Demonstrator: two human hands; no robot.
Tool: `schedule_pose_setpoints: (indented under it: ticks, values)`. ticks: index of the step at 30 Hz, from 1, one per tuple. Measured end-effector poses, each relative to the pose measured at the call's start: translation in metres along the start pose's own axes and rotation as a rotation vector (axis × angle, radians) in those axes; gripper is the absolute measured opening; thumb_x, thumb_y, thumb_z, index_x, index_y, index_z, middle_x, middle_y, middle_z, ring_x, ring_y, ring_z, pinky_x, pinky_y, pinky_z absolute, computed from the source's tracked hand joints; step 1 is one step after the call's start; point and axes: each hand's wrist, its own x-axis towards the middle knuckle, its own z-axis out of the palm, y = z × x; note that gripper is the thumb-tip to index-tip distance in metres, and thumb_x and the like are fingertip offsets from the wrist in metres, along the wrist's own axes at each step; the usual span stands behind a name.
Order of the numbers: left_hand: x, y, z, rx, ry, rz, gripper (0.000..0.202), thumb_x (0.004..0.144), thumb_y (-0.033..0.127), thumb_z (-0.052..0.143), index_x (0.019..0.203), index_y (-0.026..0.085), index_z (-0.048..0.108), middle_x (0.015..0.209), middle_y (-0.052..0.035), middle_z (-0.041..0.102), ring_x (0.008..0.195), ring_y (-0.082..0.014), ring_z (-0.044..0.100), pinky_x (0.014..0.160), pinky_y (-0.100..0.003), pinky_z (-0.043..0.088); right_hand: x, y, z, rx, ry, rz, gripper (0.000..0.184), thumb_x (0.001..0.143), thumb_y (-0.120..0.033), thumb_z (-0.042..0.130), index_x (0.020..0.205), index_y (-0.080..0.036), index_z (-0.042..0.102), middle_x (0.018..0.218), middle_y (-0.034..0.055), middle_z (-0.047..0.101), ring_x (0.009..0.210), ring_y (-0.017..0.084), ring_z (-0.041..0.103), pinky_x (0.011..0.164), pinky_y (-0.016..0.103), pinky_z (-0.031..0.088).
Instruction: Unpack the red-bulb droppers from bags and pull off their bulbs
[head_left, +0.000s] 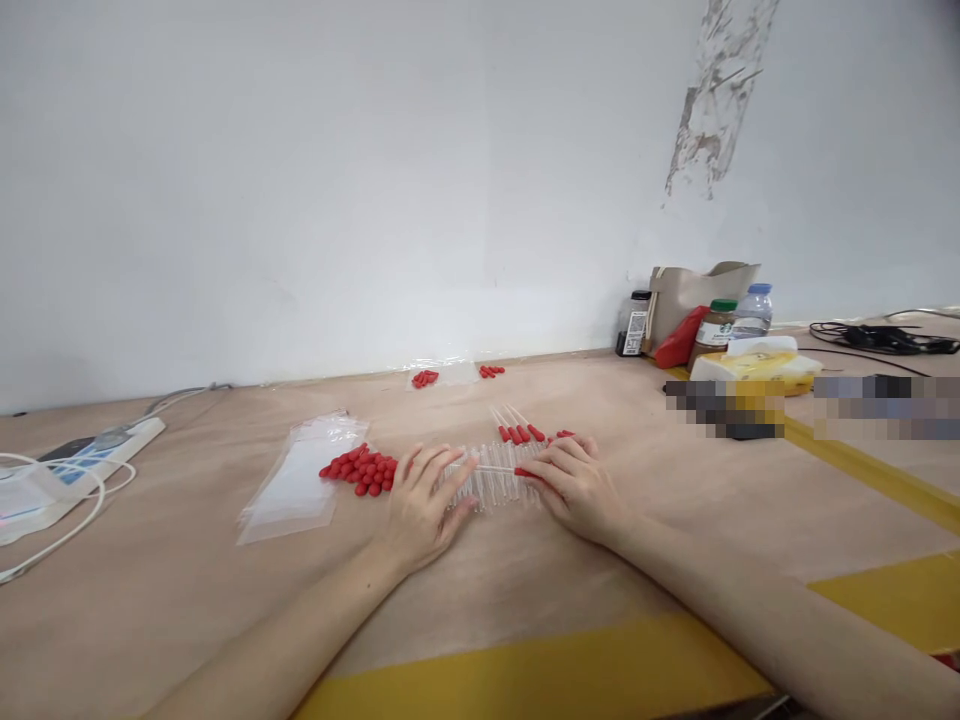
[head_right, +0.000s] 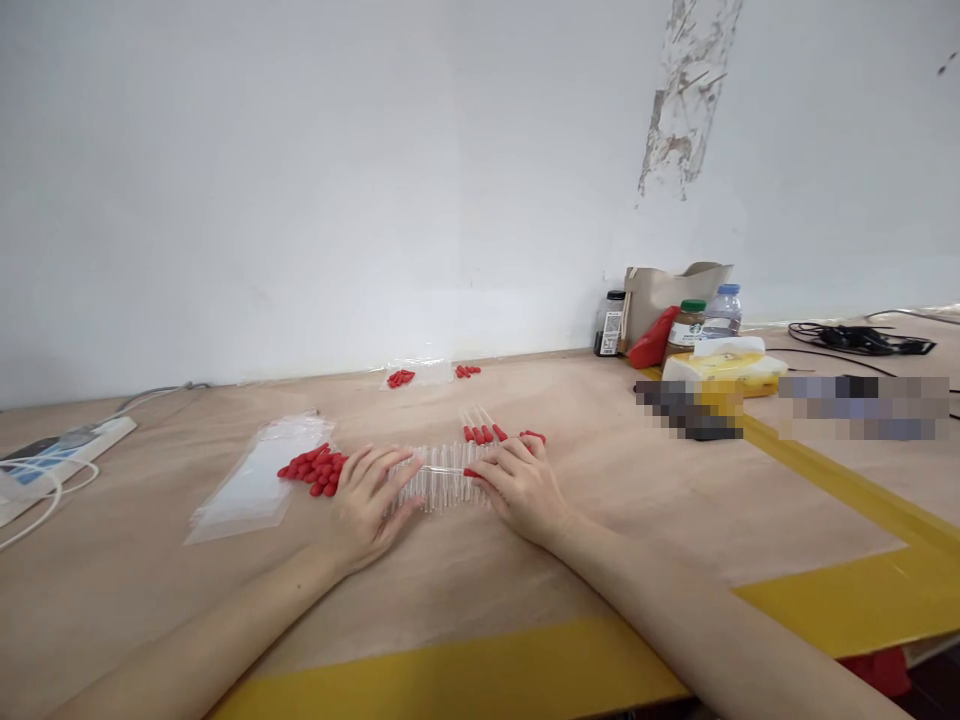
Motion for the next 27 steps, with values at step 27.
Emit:
schedule_pose_setpoints:
  ticks: [27]
  values:
    - [-0.003, 0.009, -0.003, 0.020, -0.014, 0.087, 0.018, 0.084, 0.022, 0.045, 0.079, 0.019, 0.062, 0.058, -0.0001, 0.056, 0.062, -0.0145, 0.044, 0.066, -0.032, 0.027, -0.003, -0.007, -0.007, -0.024, -0.026, -0.124, 0.017, 0.078, -0.016, 0.047, 0.076, -0.021, 0.063, 0.061, -0.0008, 0.054, 0.069, 0.014, 0.046, 0.084, 0.040, 0.026]
